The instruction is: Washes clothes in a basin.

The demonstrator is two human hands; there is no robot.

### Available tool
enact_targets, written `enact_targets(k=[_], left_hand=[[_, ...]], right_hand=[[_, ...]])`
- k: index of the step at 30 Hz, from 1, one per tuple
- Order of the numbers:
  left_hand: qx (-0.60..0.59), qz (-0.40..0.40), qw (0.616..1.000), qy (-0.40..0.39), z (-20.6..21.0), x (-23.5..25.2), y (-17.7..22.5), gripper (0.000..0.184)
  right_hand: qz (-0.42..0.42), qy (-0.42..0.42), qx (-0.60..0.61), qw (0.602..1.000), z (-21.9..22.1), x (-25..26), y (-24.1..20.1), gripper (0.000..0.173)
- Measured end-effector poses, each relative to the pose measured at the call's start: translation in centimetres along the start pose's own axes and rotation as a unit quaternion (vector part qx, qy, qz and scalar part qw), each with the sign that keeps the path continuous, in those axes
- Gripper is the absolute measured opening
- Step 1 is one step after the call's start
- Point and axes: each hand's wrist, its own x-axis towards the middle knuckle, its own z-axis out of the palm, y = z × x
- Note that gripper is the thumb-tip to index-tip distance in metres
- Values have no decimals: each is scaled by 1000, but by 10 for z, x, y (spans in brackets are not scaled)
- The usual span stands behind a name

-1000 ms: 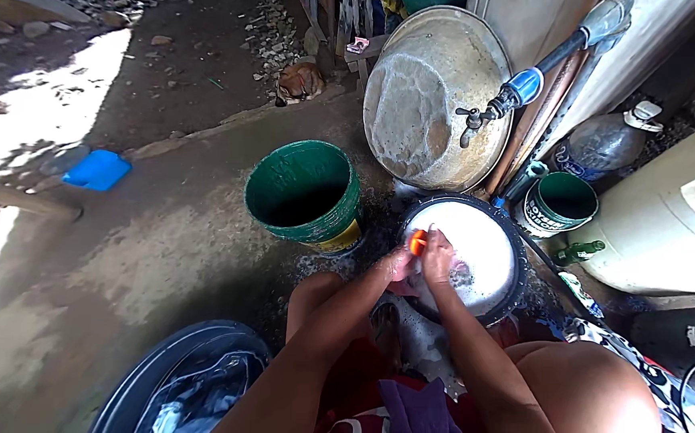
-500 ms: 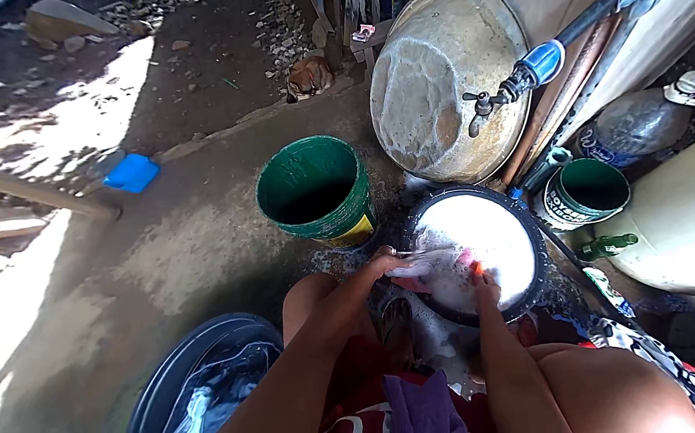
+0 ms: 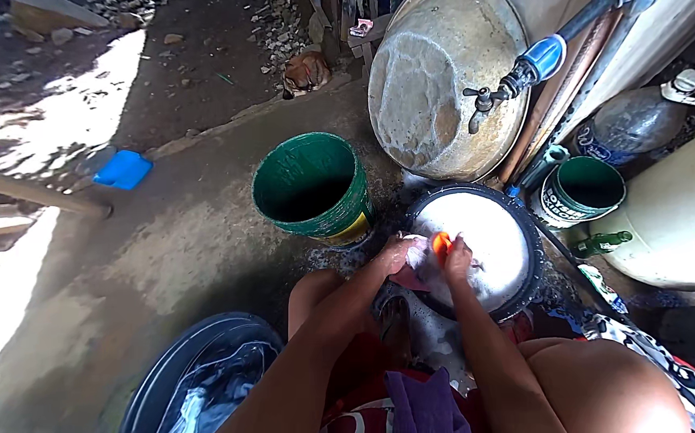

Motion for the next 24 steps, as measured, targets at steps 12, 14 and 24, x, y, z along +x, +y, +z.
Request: enact_targets(k=[12,14,24], left_hand=[[-30,-19,987,-159,9,-21,19,45],[-51,-8,989,-138,11,-26,16,34],[-103,-7,986,-128,13,-33,20,32]], right_hand=[[-89,-30,-76,993,2,-11,-60,56],[-171,-55,-41,983,20,-29,-64,52],[-211,-37,-55,975,21,-37,-53,55]])
